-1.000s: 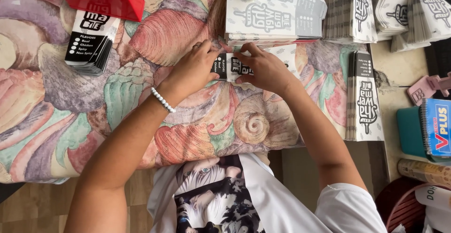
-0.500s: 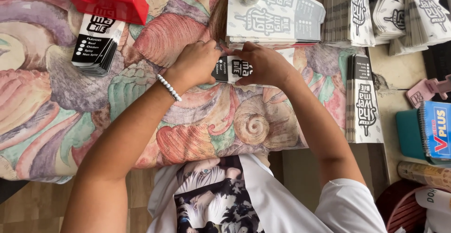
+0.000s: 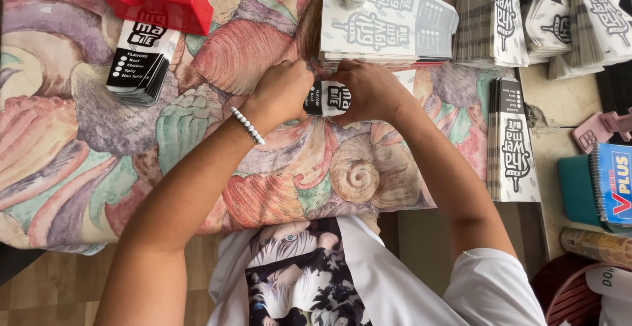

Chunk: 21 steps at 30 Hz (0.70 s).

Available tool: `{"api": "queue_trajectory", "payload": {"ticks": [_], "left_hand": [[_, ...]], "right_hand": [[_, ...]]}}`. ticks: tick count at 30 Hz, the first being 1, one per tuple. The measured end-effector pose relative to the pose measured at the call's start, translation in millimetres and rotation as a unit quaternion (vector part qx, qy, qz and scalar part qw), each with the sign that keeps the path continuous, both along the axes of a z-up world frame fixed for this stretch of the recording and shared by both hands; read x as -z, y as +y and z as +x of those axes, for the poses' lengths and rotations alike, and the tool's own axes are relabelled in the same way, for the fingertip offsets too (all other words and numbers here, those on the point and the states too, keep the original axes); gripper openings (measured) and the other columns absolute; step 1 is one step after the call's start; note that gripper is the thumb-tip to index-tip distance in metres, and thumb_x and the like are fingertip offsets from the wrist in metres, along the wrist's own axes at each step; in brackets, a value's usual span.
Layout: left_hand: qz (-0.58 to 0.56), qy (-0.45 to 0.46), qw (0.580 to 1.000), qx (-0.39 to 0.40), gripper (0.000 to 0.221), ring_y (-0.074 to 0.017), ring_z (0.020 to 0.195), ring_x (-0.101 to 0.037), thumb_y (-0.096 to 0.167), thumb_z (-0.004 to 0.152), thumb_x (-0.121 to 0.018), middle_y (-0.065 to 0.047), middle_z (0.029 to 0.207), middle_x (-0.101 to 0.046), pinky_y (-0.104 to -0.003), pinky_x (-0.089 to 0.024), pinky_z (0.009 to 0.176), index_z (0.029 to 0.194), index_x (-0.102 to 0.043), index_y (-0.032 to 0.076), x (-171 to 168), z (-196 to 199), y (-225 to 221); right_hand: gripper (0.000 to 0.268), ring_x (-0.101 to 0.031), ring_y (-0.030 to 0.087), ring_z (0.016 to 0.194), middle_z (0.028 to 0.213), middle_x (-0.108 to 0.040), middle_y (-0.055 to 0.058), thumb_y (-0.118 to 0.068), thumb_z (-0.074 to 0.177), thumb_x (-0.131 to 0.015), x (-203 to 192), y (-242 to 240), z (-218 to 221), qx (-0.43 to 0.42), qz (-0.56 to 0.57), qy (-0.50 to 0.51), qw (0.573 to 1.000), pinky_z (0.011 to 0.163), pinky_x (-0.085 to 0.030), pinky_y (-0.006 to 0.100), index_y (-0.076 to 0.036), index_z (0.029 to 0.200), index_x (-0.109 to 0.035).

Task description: The person organizes a large stack of printed paper bags by hand, aligning them one by one and eventually gathering the whole pile into a neat stack.

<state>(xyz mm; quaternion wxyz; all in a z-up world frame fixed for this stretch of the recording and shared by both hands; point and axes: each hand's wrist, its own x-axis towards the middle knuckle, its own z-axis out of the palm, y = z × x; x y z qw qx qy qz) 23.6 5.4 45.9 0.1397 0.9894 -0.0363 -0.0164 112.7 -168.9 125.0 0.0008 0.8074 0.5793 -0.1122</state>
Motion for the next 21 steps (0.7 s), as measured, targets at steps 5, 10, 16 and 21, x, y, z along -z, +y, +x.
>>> {"api": "queue_trajectory", "payload": {"ticks": [5, 10, 16, 21], "left_hand": [[-0.003, 0.002, 1.0, -0.006, 0.049, -0.045, 0.086, -0.071, 0.019, 0.051, -0.097, -0.021, 0.087, -0.065, -0.057, -0.061, 0.076, 0.085, -0.074, -0.007, -3, 0, 0], [-0.003, 0.005, 1.0, -0.007, 0.049, -0.0459, 0.087, -0.071, 0.015, 0.051, -0.098, -0.022, 0.087, -0.066, -0.057, -0.061, 0.078, 0.086, -0.073, -0.01, -4, -2, -2], [-0.006, -0.018, 1.0, -0.014, 0.047, -0.0457, 0.087, -0.07, 0.012, 0.052, -0.098, -0.023, 0.087, -0.065, -0.058, -0.061, 0.075, 0.086, -0.073, -0.01, -1, -4, -3], [0.005, -0.026, 0.999, -0.02, 0.053, -0.0429, 0.087, -0.07, 0.017, 0.05, -0.1, -0.02, 0.088, -0.065, -0.058, -0.061, 0.076, 0.09, -0.074, -0.007, 12, -1, -2]], "right_hand": [[0.081, -0.069, 0.031, 0.104, 0.111, -0.072, 0.012, -0.052, 0.063, -0.086, 4, -3, 4, -0.006, 0.003, 0.017, 1.0, 0.087, -0.059, 0.04, -0.005, 0.127, -0.071], [0.081, -0.068, 0.033, 0.106, 0.115, -0.071, 0.012, -0.044, 0.061, -0.091, 6, -6, 5, 0.001, 0.02, 0.048, 0.999, 0.091, -0.058, 0.044, -0.006, 0.13, -0.07], [0.074, -0.065, 0.029, 0.102, 0.115, -0.064, 0.01, -0.044, 0.072, -0.091, 37, -15, 4, 0.004, 0.135, 0.015, 0.991, 0.086, -0.058, 0.042, -0.005, 0.131, -0.07], [0.063, -0.07, 0.037, 0.081, 0.098, -0.068, 0.012, -0.043, 0.084, -0.08, 71, -23, 5, -0.001, 0.151, 0.051, 0.987, 0.072, -0.059, 0.052, -0.004, 0.133, -0.067]]}}
